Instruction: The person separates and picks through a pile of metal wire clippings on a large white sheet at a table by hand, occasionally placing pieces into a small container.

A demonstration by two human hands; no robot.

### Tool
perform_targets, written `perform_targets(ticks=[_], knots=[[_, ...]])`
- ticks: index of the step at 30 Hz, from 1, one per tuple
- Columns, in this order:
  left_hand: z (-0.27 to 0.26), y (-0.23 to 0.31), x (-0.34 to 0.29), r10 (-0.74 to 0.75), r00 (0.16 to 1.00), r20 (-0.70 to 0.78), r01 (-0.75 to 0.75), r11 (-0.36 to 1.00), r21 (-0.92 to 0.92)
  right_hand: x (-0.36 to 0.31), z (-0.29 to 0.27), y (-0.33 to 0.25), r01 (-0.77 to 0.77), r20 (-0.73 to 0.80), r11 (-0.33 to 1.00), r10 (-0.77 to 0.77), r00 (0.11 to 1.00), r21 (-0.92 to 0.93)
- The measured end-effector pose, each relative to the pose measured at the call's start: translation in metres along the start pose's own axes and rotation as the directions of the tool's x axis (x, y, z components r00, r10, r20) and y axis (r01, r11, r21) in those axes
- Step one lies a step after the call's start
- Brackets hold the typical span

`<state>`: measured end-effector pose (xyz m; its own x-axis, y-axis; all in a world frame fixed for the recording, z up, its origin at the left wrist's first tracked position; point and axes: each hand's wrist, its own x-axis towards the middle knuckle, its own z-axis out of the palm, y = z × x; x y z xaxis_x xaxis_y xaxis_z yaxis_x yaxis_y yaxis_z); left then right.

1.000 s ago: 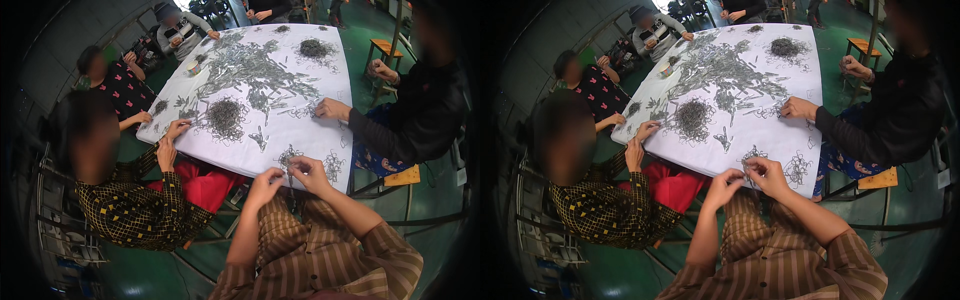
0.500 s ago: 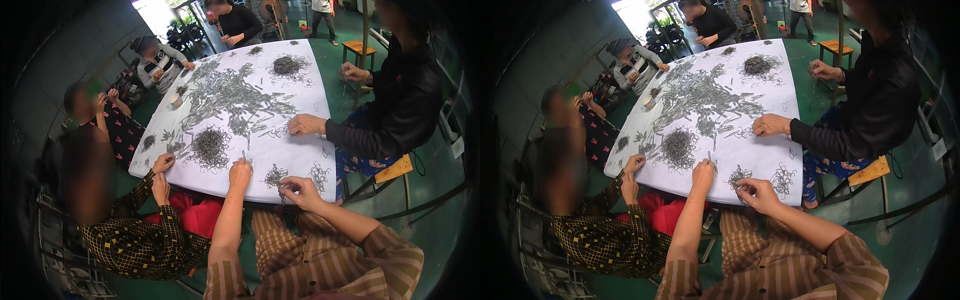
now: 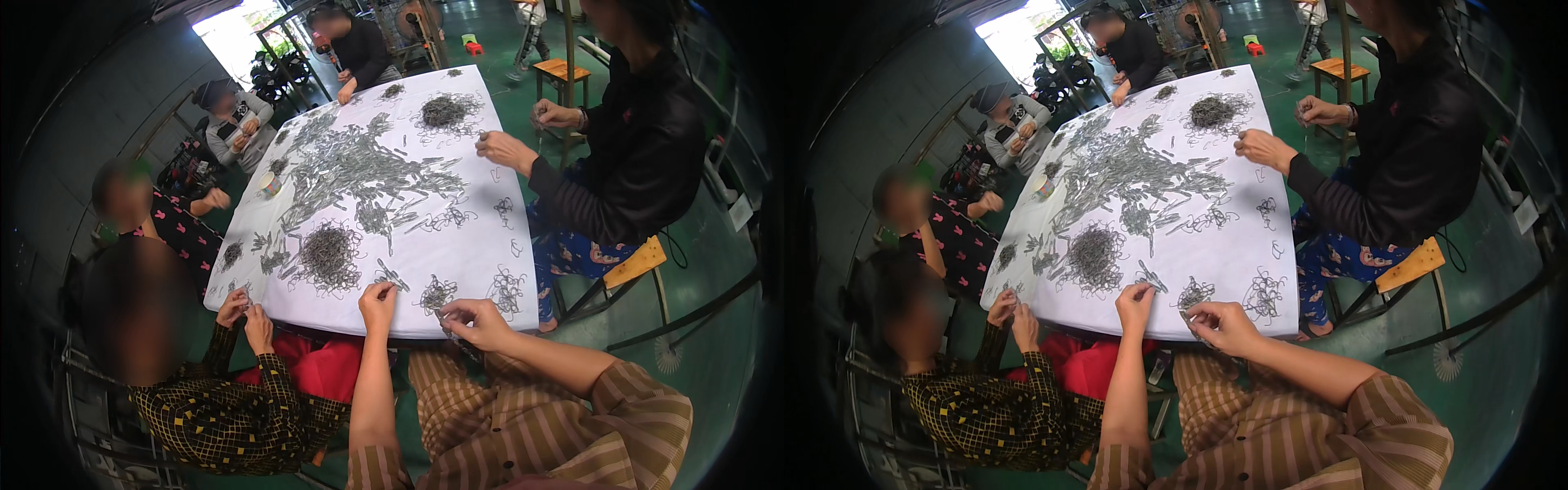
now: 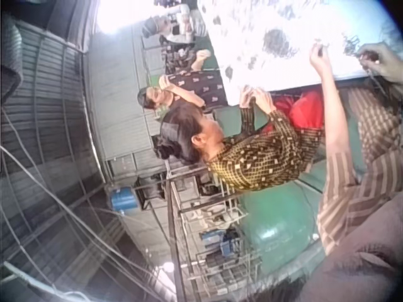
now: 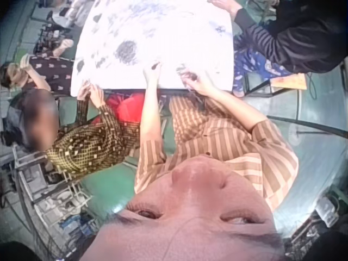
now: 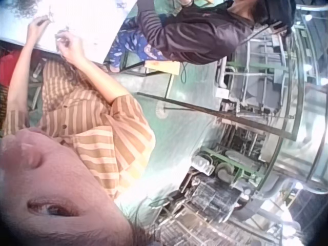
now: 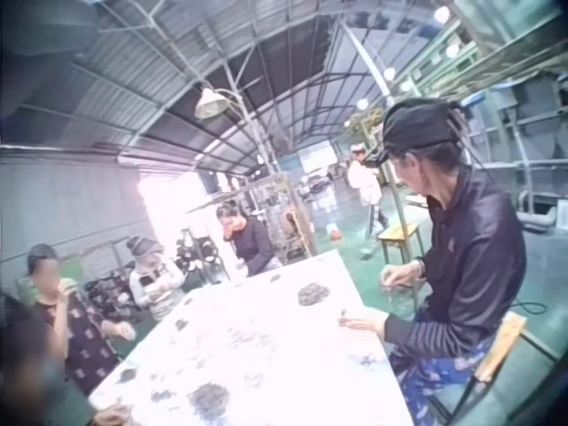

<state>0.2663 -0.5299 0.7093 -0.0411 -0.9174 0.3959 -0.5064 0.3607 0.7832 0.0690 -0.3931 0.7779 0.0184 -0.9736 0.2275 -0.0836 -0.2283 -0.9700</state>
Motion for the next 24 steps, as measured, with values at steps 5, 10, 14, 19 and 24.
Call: perform_targets(ticks=[5, 10, 14, 19, 24], knots=[[0.003, -0.006, 0.002, -0.119, 0.993, -0.013, 0.117, 0.989, -0.089, 0.0, -0.002, 0.004, 0.01, -0.014, 1.0, -0.011, 1.0, -0.014], [0.0, -0.001, -0.003, -0.058, 0.996, 0.073, 0.055, 0.997, 0.052, 0.001, -0.004, 0.002, -0.03, 0.032, 0.998, 0.031, 0.999, -0.049], [-0.004, -0.008, -0.004, -0.06, 0.994, 0.093, 0.054, 0.996, 0.071, 0.003, -0.002, 0.0, -0.042, 0.038, 0.998, 0.044, 0.998, -0.054], [-0.005, 0.024, -0.017, -0.172, 0.975, 0.14, 0.201, 0.952, -0.229, 0.001, -0.001, 0.009, -0.062, -0.034, 0.998, 0.062, 0.998, -0.003], [-0.023, 0.105, -0.049, -0.133, 0.949, 0.285, 0.273, 0.802, -0.532, 0.001, 0.004, 0.012, -0.072, -0.03, 0.997, 0.072, 0.997, 0.023]])
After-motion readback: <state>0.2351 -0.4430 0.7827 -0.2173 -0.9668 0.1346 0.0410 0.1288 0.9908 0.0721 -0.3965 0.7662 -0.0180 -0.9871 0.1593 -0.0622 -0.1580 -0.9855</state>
